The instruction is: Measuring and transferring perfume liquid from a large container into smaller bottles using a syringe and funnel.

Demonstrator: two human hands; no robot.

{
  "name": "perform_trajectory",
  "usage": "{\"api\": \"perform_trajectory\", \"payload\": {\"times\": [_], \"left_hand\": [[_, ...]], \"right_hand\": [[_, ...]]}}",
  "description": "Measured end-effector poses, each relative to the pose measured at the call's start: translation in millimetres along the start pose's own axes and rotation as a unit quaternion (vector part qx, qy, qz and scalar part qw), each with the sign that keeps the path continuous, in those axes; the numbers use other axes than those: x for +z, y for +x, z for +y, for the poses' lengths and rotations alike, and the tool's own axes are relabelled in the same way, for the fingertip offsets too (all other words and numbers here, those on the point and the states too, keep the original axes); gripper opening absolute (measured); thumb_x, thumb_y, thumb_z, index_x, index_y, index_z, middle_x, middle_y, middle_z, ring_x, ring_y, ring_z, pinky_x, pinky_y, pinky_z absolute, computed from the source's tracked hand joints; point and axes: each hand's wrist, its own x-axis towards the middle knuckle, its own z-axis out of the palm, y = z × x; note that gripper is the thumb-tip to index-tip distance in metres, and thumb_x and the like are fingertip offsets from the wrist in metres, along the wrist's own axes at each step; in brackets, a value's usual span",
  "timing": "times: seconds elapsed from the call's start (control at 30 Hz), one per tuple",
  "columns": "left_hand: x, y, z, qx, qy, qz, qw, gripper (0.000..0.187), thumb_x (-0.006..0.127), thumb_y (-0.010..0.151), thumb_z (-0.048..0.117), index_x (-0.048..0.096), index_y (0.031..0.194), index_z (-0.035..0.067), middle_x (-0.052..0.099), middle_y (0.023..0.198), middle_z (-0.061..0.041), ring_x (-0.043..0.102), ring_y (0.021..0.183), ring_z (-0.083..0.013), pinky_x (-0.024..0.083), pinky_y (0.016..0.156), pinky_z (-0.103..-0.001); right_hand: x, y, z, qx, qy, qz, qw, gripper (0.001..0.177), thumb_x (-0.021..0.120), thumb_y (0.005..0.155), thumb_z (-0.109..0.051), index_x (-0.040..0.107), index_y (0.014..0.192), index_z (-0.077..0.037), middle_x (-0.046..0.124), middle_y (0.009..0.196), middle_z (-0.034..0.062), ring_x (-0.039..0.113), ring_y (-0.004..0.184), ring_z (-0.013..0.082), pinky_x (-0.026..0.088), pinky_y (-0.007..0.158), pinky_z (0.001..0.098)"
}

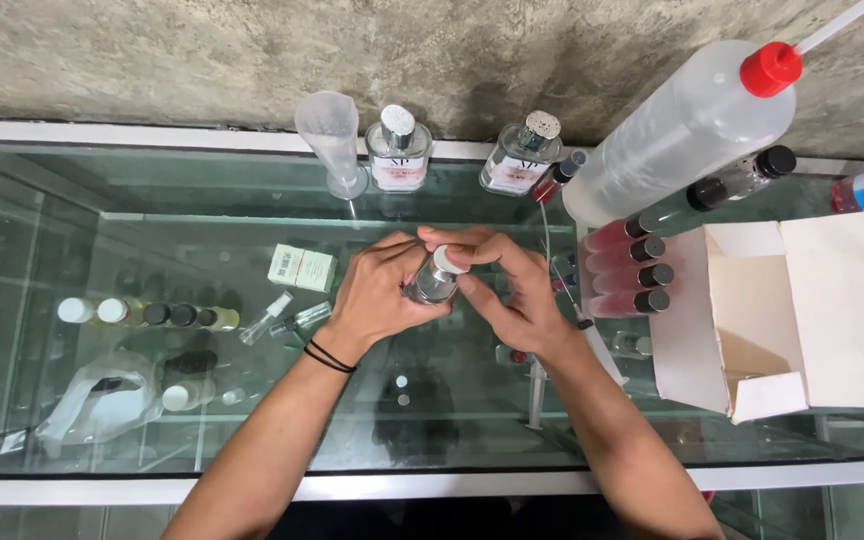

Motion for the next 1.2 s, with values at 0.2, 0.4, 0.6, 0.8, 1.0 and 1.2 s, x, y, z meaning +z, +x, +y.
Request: {"api": "perform_trajectory", "payload": {"times": [0.2, 0.4, 0.6, 0.8, 1.0, 1.2], "left_hand": [[4.9, -5.3, -6.8, -0.025, -0.022, -0.009, 0.999, 0.048, 0.088, 0.073, 0.029, 0.046, 0.059, 0.010, 0.052, 0.052, -0.005, 0.064, 0.063, -0.0268, 0.054, 0.060, -0.032], [4.2, -5.0, -8.2, -0.010, -0.010, -0.031, 0.999, 0.045, 0.082, 0.080, 0.035, 0.050, 0.063, 0.009, 0.049, 0.053, -0.004, 0.062, 0.061, -0.0264, 0.053, 0.057, -0.033], [6.0, -2.0, -3.7, -0.018, -0.027, -0.015, 0.999, 0.040, 0.081, 0.082, 0.029, 0.051, 0.064, 0.009, 0.050, 0.052, -0.005, 0.060, 0.058, -0.0256, 0.052, 0.055, -0.032], [-1.7, -0.5, -3.5, -0.025, -0.027, -0.034, 0.999, 0.038, 0.084, 0.076, 0.021, 0.051, 0.064, 0.008, 0.049, 0.051, -0.008, 0.057, 0.053, -0.0267, 0.050, 0.053, -0.032], [-3.6, 1.4, 1.5, -0.030, -0.048, -0.032, 0.998, 0.037, 0.086, 0.073, 0.018, 0.051, 0.065, 0.007, 0.051, 0.052, -0.010, 0.059, 0.053, -0.0294, 0.051, 0.053, -0.034], [-4.6, 4.6, 4.3, -0.030, -0.031, -0.044, 0.998, 0.030, 0.083, 0.073, 0.016, 0.055, 0.069, 0.009, 0.052, 0.054, -0.009, 0.059, 0.054, -0.0275, 0.051, 0.054, -0.033]], "right_hand": [[-5.6, -0.3, 6.1, 0.034, 0.018, 0.016, 0.999, 0.032, 0.071, 0.090, 0.007, 0.061, 0.120, 0.008, 0.072, 0.119, 0.0253, 0.073, 0.102, 0.0348, 0.058, 0.087, 0.0471], [-5.7, -6.2, 15.1, 0.018, -0.059, 0.028, 0.998, 0.037, 0.088, 0.080, -0.008, 0.074, 0.114, -0.001, 0.061, 0.108, 0.0138, 0.069, 0.100, 0.0255, 0.061, 0.096, 0.0491], [-2.3, 4.2, 5.2, 0.016, -0.030, 0.004, 0.999, 0.034, 0.076, 0.088, 0.004, 0.069, 0.120, 0.010, 0.068, 0.103, 0.0215, 0.072, 0.092, 0.0324, 0.066, 0.074, 0.0434], [-2.0, -0.9, 5.3, -0.004, -0.078, 0.012, 0.997, 0.030, 0.078, 0.091, -0.015, 0.073, 0.117, 0.000, 0.066, 0.109, 0.0182, 0.066, 0.096, 0.0281, 0.059, 0.092, 0.0512], [0.7, 2.9, 7.8, -0.013, -0.040, 0.014, 0.999, 0.031, 0.064, 0.098, -0.003, 0.065, 0.128, 0.005, 0.072, 0.121, 0.0199, 0.067, 0.099, 0.0301, 0.054, 0.091, 0.0440], [-5.9, -8.0, 15.1, 0.019, -0.035, 0.015, 0.999, 0.027, 0.078, 0.092, -0.015, 0.072, 0.116, -0.003, 0.060, 0.117, 0.0178, 0.062, 0.106, 0.0271, 0.060, 0.085, 0.0427]]}}
